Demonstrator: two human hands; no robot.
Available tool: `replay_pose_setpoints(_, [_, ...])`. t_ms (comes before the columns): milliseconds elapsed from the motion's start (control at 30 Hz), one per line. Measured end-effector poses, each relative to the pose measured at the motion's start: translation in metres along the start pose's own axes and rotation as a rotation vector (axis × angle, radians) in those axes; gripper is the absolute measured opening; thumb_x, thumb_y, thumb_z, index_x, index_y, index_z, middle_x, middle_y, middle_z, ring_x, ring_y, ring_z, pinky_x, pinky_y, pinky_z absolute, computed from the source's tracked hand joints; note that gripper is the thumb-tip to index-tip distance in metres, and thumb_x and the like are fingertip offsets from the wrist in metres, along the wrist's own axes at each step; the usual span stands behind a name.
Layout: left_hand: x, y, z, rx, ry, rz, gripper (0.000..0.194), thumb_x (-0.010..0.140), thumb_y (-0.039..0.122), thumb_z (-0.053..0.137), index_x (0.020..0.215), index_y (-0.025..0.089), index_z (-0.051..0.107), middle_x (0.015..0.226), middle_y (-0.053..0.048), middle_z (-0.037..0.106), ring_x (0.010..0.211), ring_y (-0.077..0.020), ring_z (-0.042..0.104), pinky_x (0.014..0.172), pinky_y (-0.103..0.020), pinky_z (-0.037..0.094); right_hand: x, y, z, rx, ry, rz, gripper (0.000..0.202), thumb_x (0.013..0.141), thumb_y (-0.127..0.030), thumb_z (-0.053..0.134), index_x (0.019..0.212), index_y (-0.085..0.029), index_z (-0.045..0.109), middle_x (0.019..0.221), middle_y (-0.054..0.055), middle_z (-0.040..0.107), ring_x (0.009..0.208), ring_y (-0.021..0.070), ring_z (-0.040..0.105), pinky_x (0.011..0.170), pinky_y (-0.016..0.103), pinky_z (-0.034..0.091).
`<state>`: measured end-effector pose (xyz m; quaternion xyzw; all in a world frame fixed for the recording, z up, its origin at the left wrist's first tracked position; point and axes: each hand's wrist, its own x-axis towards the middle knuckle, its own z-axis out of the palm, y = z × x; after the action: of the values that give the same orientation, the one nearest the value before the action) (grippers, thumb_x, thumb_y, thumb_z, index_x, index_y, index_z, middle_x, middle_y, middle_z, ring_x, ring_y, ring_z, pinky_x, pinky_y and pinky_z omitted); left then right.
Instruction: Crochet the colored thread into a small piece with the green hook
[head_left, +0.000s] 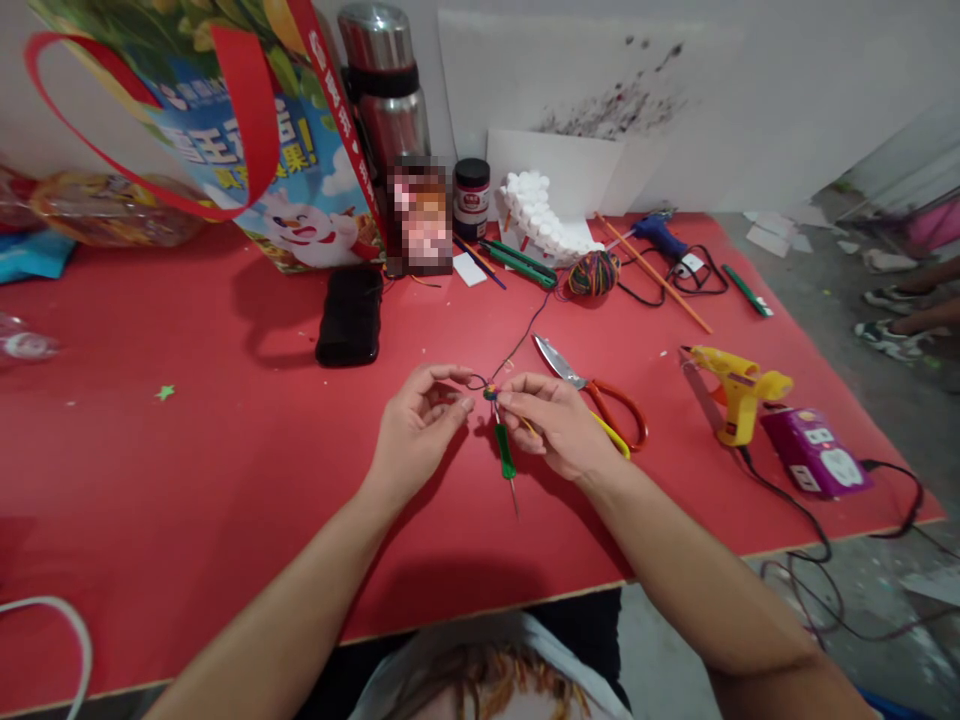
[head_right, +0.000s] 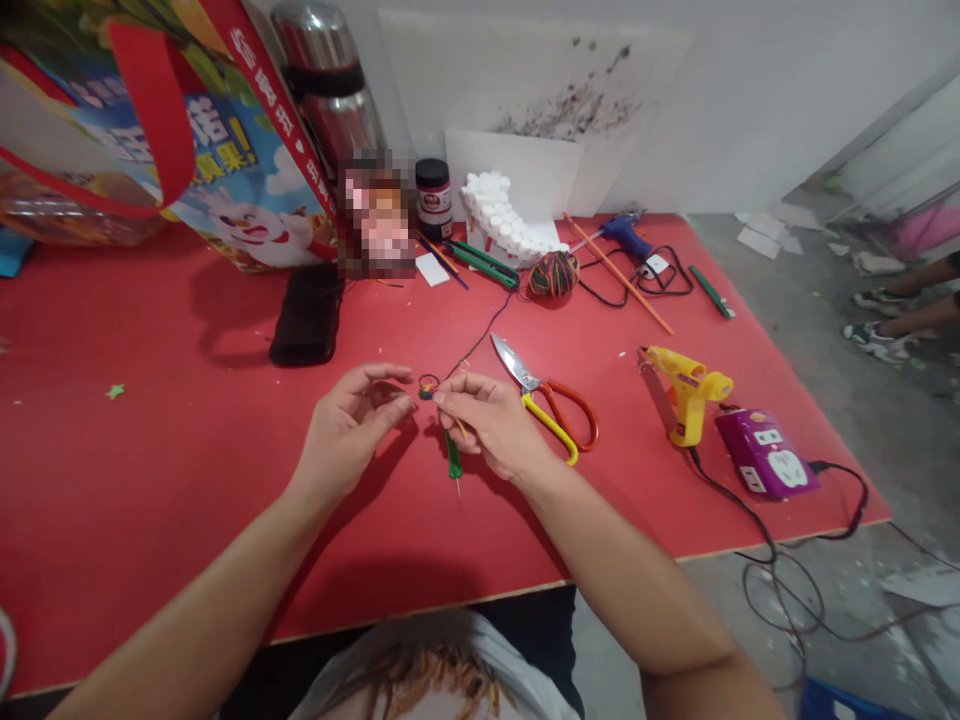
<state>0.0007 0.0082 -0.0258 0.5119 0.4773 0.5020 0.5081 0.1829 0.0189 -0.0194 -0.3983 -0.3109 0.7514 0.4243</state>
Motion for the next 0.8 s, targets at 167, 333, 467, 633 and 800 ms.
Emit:
replay_pose_setpoints(167, [0.0, 0.002, -0.003, 0.371, -0.034, 0.386, 0.023, 0.091, 0.017, 0.071, 0.111, 0.025, 0.079, 0.113, -0.006, 0.069, 0.099, -0.0165, 0.068, 0.088, -0.032, 0.057, -0.001, -0.004, -0.001, 0.072, -0.065, 0.168, 0.025, 0.071, -0.029, 0.085, 0.074, -0.016, 0.064, 0.054, -0.006, 0.06, 0.034, 0.0003, 0.031, 0.033, 0.015, 0.013])
replay_pose_setpoints(333, [-0.001, 0.002, -0.001, 0.327, -0.019, 0.302, 0.013, 0.091, 0.019, 0.07, 0.096, 0.023, 0.081, 0.101, -0.006, 0.071, 0.095, -0.0169, 0.068, 0.085, -0.031, 0.057, -0.003, -0.005, -0.001, -0.022, -0.075, 0.148, 0.03, 0.077, -0.039, 0.082, 0.075, -0.017, 0.063, 0.057, -0.006, 0.058, 0.036, 0.0016, 0.031, 0.034, 0.017, 0.017])
replay_pose_setpoints(467, [0.001, 0.001, -0.001, 0.134, 0.006, 0.077, 0.008, 0.087, 0.023, 0.073, 0.083, 0.021, 0.079, 0.093, -0.005, 0.07, 0.087, -0.0165, 0.067, 0.078, -0.03, 0.055, -0.005, -0.005, 0.0, -0.322, 0.12, -0.243, 0.023, 0.087, -0.041, 0.075, 0.091, -0.02, 0.07, 0.067, -0.004, 0.062, 0.049, 0.0063, 0.047, 0.045, 0.02, 0.037])
replay_pose_setpoints(633, [0.0, 0.006, 0.0, 0.091, -0.056, -0.033, 0.008, 0.083, 0.023, 0.073, 0.078, 0.02, 0.078, 0.086, -0.004, 0.069, 0.082, -0.0161, 0.065, 0.074, -0.03, 0.051, -0.005, 0.002, 0.0, -0.51, 0.055, -0.308, 0.015, 0.083, -0.03, 0.075, 0.093, -0.02, 0.071, 0.082, 0.001, 0.068, 0.064, 0.0111, 0.058, 0.059, 0.026, 0.046])
replay_pose_setpoints(800, [-0.002, 0.01, 0.001, 0.113, -0.077, -0.033, 0.008, 0.082, 0.02, 0.072, 0.076, 0.021, 0.076, 0.084, -0.003, 0.068, 0.079, -0.0155, 0.063, 0.072, -0.029, 0.049, -0.001, 0.008, -0.001, -0.526, 0.054, -0.296, 0.005, 0.079, -0.023, 0.071, 0.081, -0.021, 0.067, 0.075, -0.001, 0.066, 0.066, 0.0124, 0.055, 0.062, 0.028, 0.044])
